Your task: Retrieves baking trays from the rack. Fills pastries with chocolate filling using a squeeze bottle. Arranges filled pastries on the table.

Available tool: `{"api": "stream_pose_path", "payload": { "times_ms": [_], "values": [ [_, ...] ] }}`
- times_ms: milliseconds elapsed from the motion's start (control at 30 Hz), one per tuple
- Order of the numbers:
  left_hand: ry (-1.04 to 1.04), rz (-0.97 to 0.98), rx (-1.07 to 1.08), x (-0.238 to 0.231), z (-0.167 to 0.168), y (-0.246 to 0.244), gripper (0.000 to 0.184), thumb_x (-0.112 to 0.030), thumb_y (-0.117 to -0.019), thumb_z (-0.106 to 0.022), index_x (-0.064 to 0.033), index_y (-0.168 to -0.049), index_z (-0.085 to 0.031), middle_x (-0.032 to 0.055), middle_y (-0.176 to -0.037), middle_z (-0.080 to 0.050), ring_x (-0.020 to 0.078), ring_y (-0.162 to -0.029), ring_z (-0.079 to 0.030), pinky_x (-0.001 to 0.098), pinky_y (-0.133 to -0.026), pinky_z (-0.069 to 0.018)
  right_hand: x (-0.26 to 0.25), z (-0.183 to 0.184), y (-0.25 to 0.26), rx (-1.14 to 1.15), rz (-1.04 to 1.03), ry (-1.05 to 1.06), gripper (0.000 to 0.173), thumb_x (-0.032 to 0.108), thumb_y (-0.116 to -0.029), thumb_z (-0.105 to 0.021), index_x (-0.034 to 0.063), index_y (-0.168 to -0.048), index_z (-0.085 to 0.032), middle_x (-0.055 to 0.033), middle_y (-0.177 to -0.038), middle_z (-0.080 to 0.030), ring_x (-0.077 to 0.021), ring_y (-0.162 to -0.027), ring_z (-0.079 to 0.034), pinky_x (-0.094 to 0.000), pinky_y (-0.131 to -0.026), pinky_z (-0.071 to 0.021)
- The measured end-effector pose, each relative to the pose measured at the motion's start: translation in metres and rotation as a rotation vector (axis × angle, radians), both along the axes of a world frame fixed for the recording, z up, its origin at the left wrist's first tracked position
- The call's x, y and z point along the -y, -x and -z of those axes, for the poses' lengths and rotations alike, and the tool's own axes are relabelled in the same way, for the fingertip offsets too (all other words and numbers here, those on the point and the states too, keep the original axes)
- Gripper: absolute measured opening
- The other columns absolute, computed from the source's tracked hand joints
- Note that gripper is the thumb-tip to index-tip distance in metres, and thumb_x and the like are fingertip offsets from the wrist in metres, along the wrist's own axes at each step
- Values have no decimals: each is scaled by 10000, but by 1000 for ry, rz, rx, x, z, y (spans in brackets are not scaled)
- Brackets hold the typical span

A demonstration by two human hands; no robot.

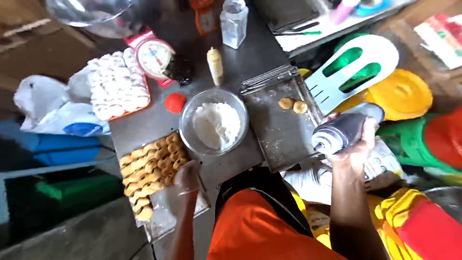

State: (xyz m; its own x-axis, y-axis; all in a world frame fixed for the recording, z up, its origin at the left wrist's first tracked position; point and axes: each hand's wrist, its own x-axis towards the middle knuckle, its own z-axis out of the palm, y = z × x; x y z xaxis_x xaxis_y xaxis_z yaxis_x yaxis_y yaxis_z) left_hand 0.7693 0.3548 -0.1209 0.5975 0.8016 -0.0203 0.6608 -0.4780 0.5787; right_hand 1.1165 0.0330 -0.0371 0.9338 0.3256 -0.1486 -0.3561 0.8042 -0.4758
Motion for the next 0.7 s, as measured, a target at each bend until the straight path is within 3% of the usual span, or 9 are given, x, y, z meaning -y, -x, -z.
{"api": "stream_pose_path", "payload": {
  "times_ms": [100,200,300,400,500,567,633,700],
  "values": [
    [79,419,-24,34,11,-135,267,-274,-1023,-593,-134,-1197,-738,74,-1169,-728,221,-1121,-680,451,-1021,-536,37,21,-22,21,56,40,568,574,-1019,-395,95,-1266,-577,-155,-1206,-660,-294,-1111,-655,-510,-954,-555],
    [-19,747,-69,63,37,-260,312,-348,-1026,-569,-221,-1278,-701,46,-1283,-682,236,-1245,-609,456,-1055,-506,68,41,-39,21,79,52,576,577,-998,-446,75,-1226,-611,-157,-1178,-679,-286,-1086,-671,-483,-947,-566],
    [6,932,-210,90,55,-370,512,-351,-978,-666,-191,-1453,-564,129,-1499,-519,351,-1410,-451,556,-1131,-409,99,63,-49,25,90,117,578,592,-982,-486,91,-1234,-622,-146,-1193,-681,-279,-1088,-674,-467,-951,-567],
    [16,1006,-284,111,88,-452,763,-298,-845,-822,-226,-1522,-478,70,-1613,-392,347,-1496,-327,572,-1161,-374,117,72,-53,27,115,209,583,612,-958,-533,104,-1222,-642,-125,-1172,-695,-260,-1065,-687,-443,-936,-580],
    [2,1048,-290,120,117,-487,711,-210,-830,-803,-243,-1483,-526,60,-1572,-447,328,-1449,-402,534,-1144,-416,127,73,-59,19,141,271,591,633,-922,-585,121,-1205,-667,-101,-1146,-713,-240,-1041,-700,-424,-916,-590],
    [116,989,-213,123,97,-479,590,-144,-847,-780,-196,-1407,-601,100,-1476,-539,329,-1341,-518,543,-1070,-479,129,73,-64,30,128,236,601,627,-916,-597,115,-1224,-662,-111,-1154,-711,-248,-1045,-699,-421,-915,-589],
    [370,834,-93,121,75,-455,467,-179,-899,-761,-170,-1342,-615,99,-1317,-638,275,-1123,-659,515,-933,-567,125,72,-69,37,92,165,617,626,-924,-575,105,-1248,-644,-123,-1195,-693,-254,-1082,-686,-419,-936,-579],
    [835,603,115,113,61,-425,399,-221,-1009,-632,-120,-1389,-563,143,-1219,-680,262,-963,-706,439,-827,-607,113,69,-75,54,45,100,637,622,-926,-566,89,-1269,-627,-130,-1240,-671,-258,-1118,-668,-422,-960,-568]
  ]
}}
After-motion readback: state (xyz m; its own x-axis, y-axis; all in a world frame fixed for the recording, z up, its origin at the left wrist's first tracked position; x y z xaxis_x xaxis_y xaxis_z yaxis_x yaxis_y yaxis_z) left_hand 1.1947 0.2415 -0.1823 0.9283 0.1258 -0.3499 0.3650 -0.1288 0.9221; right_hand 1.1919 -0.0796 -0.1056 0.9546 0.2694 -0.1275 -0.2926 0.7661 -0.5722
